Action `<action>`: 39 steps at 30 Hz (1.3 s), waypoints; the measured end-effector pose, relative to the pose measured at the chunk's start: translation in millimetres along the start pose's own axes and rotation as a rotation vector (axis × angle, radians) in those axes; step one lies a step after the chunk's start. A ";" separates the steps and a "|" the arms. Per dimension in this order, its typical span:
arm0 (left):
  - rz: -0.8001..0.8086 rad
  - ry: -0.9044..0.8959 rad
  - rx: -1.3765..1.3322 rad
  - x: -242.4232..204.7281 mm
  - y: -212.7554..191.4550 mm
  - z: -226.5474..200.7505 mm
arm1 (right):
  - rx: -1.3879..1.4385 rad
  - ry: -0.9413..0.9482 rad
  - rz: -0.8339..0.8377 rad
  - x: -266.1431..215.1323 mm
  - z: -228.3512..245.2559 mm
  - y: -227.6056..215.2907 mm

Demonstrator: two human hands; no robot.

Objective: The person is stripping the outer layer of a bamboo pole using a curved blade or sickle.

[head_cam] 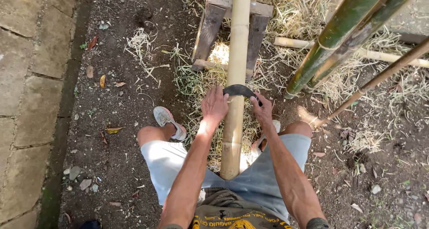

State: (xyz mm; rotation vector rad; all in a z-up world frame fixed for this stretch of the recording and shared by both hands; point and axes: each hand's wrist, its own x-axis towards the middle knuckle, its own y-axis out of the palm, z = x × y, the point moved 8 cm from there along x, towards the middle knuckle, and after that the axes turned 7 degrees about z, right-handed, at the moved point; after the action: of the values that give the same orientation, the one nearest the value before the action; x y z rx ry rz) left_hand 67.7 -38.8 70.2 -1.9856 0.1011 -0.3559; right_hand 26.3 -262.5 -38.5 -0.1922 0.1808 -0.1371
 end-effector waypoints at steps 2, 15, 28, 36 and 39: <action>0.152 -0.082 -0.089 -4.9 -16.1 -8.4 | 0.046 0.005 0.004 -9.1 -13.2 1.4; 0.037 -0.036 -0.148 -98.7 -51.1 -29.7 | -0.122 0.056 0.124 -88.8 -10.6 -1.3; 0.012 -0.110 -0.114 -171.1 -74.1 -53.8 | -0.281 0.172 0.444 -147.2 -14.3 0.3; 0.102 -0.186 -0.209 -136.6 -42.5 -16.9 | -0.289 0.255 0.292 -96.9 37.8 -9.9; -0.093 -0.075 -0.208 -80.2 -47.6 -15.6 | -0.255 -0.094 0.217 -38.4 49.4 -12.7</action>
State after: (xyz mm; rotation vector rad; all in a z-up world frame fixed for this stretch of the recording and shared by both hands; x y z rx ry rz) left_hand -17.4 -13.5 102.8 -2.2123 -0.0025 -0.3415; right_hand -3.1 -260.2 18.1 -0.4304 0.1243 0.1121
